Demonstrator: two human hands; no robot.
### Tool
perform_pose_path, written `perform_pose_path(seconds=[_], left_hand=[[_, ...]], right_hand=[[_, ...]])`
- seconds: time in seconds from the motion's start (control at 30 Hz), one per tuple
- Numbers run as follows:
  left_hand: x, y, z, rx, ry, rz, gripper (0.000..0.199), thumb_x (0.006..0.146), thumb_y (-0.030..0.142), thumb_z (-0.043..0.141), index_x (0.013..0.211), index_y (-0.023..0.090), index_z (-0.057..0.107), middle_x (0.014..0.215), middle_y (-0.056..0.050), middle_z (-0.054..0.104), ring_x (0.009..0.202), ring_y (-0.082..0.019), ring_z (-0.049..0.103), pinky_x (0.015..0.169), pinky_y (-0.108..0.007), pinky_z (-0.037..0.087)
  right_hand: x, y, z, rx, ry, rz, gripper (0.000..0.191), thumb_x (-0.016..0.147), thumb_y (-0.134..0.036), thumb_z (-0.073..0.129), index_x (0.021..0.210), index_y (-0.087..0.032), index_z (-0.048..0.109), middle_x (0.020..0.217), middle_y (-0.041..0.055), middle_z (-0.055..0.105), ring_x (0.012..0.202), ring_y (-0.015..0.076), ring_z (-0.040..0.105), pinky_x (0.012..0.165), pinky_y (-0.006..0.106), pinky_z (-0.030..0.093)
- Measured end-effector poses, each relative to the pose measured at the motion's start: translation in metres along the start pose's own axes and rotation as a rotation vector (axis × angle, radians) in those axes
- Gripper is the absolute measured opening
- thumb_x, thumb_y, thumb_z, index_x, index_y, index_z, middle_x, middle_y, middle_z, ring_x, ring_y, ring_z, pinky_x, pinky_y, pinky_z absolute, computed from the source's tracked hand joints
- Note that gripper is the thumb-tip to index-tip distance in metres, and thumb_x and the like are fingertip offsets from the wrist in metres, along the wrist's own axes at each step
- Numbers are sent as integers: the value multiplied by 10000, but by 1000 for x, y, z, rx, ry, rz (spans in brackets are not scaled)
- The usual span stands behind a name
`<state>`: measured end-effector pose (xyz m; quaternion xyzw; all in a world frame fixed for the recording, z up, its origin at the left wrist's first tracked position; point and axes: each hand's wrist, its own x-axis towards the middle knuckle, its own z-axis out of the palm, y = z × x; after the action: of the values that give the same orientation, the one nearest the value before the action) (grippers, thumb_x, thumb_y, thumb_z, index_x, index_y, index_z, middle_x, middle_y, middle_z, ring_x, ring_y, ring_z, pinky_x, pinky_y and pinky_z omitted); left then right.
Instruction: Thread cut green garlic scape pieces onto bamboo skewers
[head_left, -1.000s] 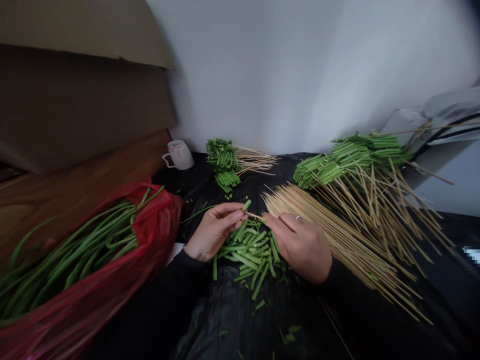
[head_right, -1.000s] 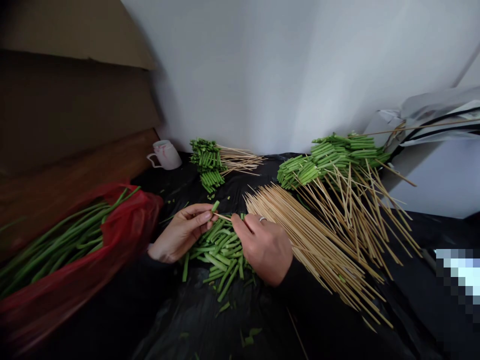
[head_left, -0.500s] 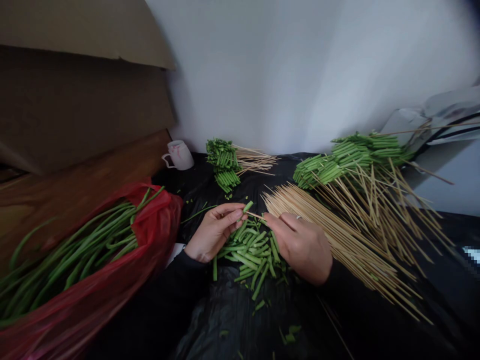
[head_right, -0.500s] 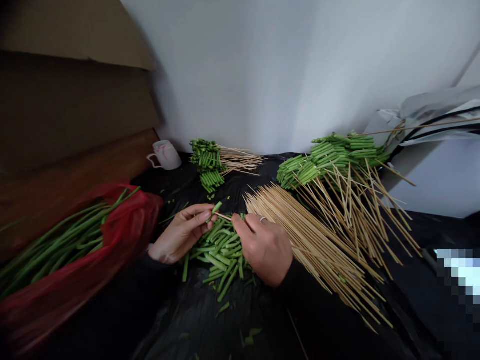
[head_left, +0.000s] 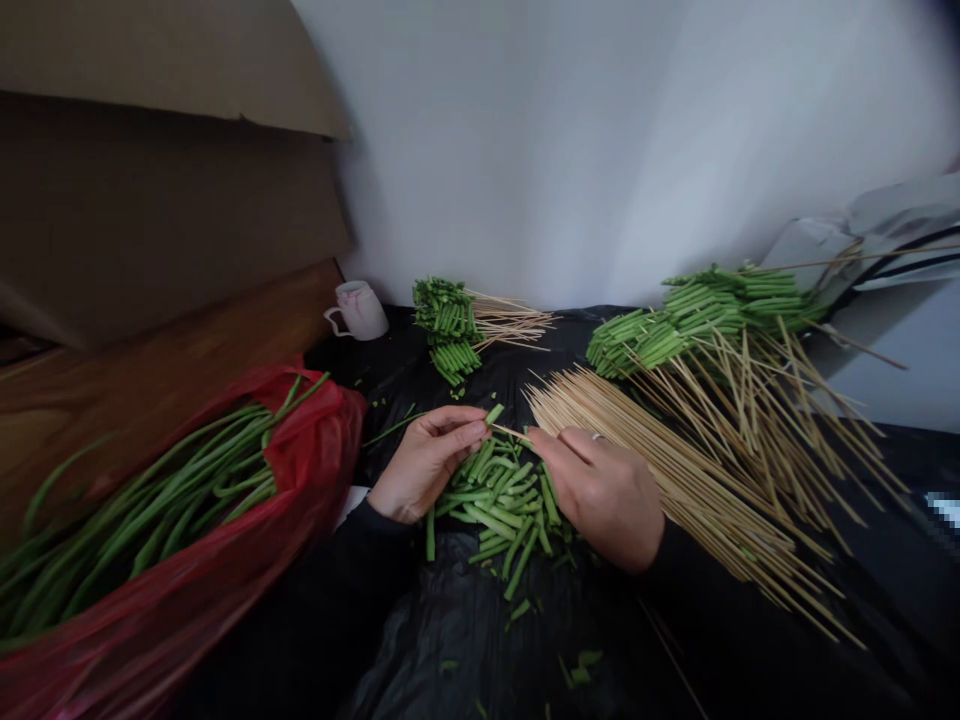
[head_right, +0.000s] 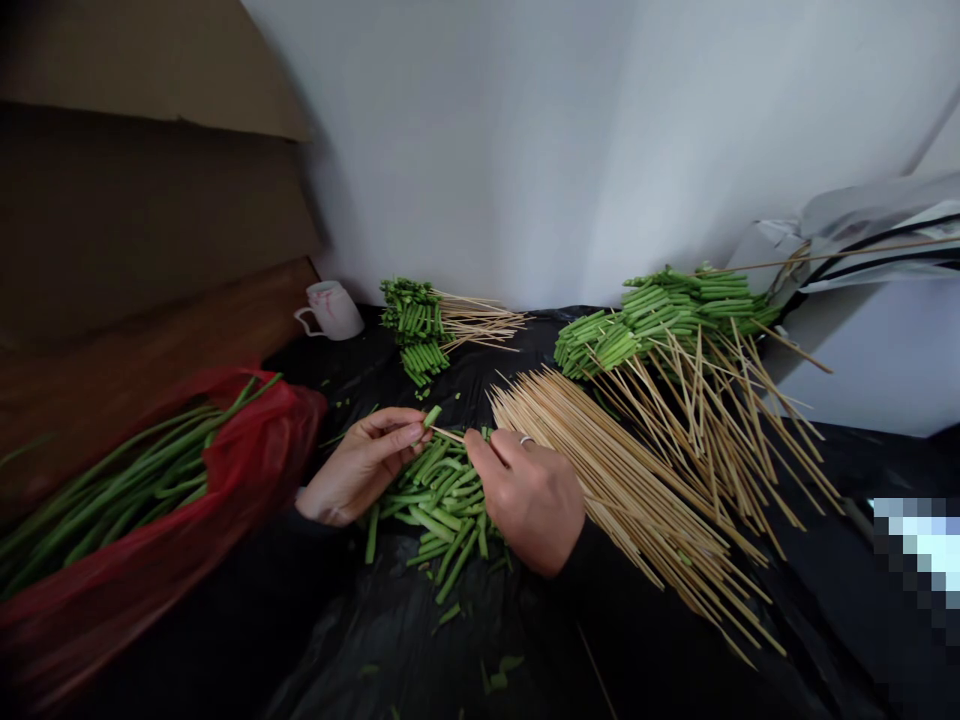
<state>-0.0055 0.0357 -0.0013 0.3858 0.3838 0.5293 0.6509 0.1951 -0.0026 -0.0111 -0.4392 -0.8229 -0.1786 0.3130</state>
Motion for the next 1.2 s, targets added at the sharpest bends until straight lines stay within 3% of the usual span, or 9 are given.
perform_pose_path(seconds=[0.17, 0.47, 0.67, 1.2], left_hand=[[-1, 1, 0, 109, 27, 73, 280, 598, 176, 850, 858, 153, 748, 741, -14, 725, 690, -93, 643, 689, -188, 481], [0, -2, -5, 180, -35, 69, 310, 637, 196, 830, 929, 154, 735, 761, -23, 718, 692, -105, 641, 687, -203, 482], [0, -2, -5, 233, -41, 92, 312, 645, 218, 827, 938, 159, 740, 788, -31, 724, 718, -121, 646, 711, -226, 489], [-2, -4, 3, 200, 23, 75, 211, 605, 296, 849, 728, 148, 763, 652, -13, 688, 642, -101, 593, 670, -215, 451]], right_hand=[[-2, 0, 2, -1, -1, 5, 297, 923, -154, 455, 1133, -151, 665, 748, 30, 611, 619, 146, 547, 554, 302, 336], [-3, -6, 4, 95, -46, 65, 283, 921, -150, 435, 1087, -156, 663, 738, 29, 614, 621, 144, 552, 571, 284, 349], [-2, -9, 6, 287, -102, 171, 251, 925, -136, 429, 1025, -159, 658, 831, 52, 660, 773, 160, 618, 694, 265, 416], [-1, -13, 4, 283, -54, 184, 229, 921, -111, 434, 975, -149, 653, 810, 54, 670, 749, 168, 629, 685, 271, 418]])
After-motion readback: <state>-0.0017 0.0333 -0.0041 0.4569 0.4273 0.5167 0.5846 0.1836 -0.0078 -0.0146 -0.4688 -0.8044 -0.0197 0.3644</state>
